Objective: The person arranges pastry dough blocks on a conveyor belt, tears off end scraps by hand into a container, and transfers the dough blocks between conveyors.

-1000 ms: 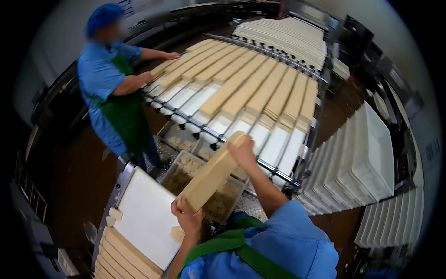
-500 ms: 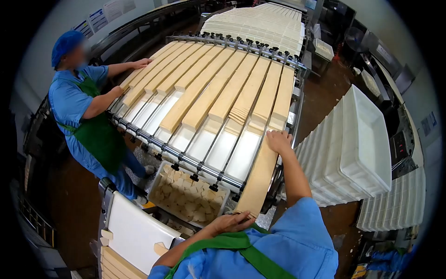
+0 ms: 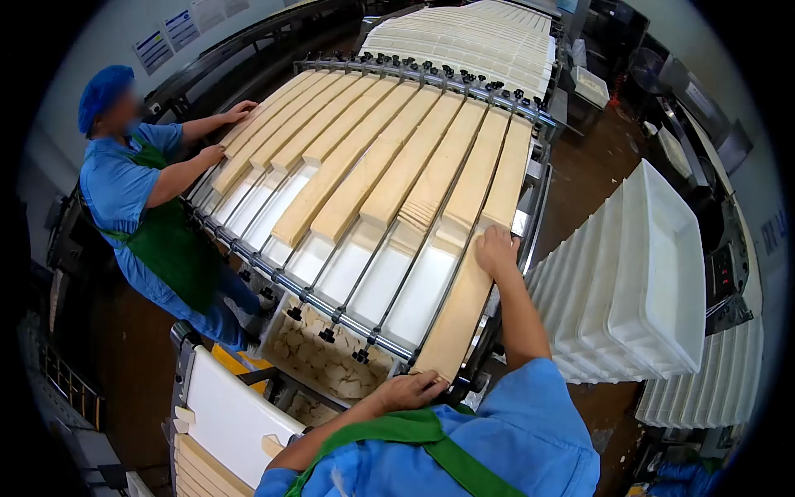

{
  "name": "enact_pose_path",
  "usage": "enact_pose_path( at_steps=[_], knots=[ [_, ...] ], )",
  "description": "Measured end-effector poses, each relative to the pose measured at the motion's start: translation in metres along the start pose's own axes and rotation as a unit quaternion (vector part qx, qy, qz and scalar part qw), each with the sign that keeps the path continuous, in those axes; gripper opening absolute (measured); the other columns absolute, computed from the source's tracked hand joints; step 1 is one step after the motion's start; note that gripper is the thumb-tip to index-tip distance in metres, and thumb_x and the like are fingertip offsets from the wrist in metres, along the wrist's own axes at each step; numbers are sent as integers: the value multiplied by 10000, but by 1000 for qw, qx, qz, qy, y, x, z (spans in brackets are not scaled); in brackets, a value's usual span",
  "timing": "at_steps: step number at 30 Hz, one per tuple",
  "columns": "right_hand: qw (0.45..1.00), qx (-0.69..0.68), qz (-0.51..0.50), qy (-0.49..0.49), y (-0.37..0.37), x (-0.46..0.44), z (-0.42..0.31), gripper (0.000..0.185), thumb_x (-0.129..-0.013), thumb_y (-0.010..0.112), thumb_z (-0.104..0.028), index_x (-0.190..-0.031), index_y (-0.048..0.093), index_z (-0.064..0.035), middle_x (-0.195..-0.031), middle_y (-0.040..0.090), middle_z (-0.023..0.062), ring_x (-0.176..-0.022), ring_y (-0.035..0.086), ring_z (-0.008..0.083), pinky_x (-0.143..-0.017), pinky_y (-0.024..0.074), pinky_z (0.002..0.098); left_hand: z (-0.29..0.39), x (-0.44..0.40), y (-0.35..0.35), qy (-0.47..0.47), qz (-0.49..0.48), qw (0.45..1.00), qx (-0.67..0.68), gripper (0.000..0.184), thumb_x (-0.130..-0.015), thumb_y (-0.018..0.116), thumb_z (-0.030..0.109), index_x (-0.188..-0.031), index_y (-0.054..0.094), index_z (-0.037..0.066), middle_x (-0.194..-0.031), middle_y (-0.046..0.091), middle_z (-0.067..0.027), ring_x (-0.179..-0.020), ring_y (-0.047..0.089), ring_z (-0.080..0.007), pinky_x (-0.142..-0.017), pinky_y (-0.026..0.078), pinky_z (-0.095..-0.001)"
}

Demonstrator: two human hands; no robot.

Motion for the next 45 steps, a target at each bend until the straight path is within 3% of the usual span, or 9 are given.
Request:
enact_pose_path(
  at_steps=[5,8,13,14,18,23,30,36,45],
  knots=[
    [1000,3,-19,-2,-2,-6,8,377,-893,402,-273,-1165,521,-42,-1240,517,152,-1199,442,316,-993,263,529,-8,-10,0,-22,13,999,-39,460,-790,558,103,-1246,501,93,-1175,486,-162,-832,641,-272,-689,548,-361],
    [997,29,68,-27,-14,5,-4,378,-887,454,-273,-1188,528,-56,-1248,504,139,-1207,419,316,-987,269,524,-13,-18,-3,-41,-6,999,-27,475,-800,548,93,-1269,481,122,-1261,458,-189,-844,643,-290,-685,548,-372],
    [992,-1,124,-21,-11,13,-11,520,-896,476,-306,-1346,419,-51,-1426,351,162,-1330,294,354,-1064,204,559,-34,-46,7,-98,-93,991,-15,395,-804,545,105,-1192,473,116,-1334,422,-212,-880,633,-334,-698,540,-407],
    [998,-15,63,11,-3,10,-7,573,-914,466,-358,-1387,367,-49,-1492,277,147,-1390,198,364,-1092,176,561,-27,-51,4,-95,-87,990,-52,291,-774,564,120,-1062,521,104,-1284,462,-174,-890,616,-293,-668,530,-377],
    [998,-23,51,19,1,9,-9,622,-928,447,-405,-1419,323,-44,-1502,268,141,-1404,162,369,-1097,180,554,-18,-52,-2,-63,-11,973,-222,148,-714,586,148,-854,552,115,-1129,535,-78,-879,563,-197,-618,478,-285],
    [998,-15,60,16,-1,14,-12,618,-922,453,-416,-1395,353,-31,-1500,247,177,-1396,145,407,-1083,162,597,-9,-29,-27,27,40,980,-194,131,-717,592,135,-835,552,94,-1038,592,-69,-909,581,-201,-690,479,-342],
    [993,-77,44,-77,3,66,-87,611,-866,559,-432,-1323,455,-40,-1477,244,230,-1379,106,459,-1056,117,655,-1,77,-107,-305,194,898,-251,253,-661,743,153,-817,563,66,-947,626,-34,-829,611,-252,-708,484,-362],
    [955,-118,-101,-254,29,140,-200,601,-835,593,-448,-1305,491,-88,-1464,263,231,-1365,140,460,-1051,128,647,15,171,-123,-586,250,730,-245,541,-732,734,172,-1192,493,18,-1114,543,-230,-999,551,-402,-836,467,-438],
    [899,-27,-107,-423,70,212,-259,752,-728,715,-384,-1347,438,-58,-1448,219,320,-1333,264,431,-1032,245,583,80,272,-64,-679,301,663,-97,265,-831,639,199,-1051,602,57,-1023,600,-152,-940,587,-341,-816,479,-413]
  ],
)
Point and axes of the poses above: each hand's wrist, its own x-axis away from the middle knuckle, its own y-axis out of the palm, z = x × y, the point moved 5 cm from there along -x, towards the middle knuckle
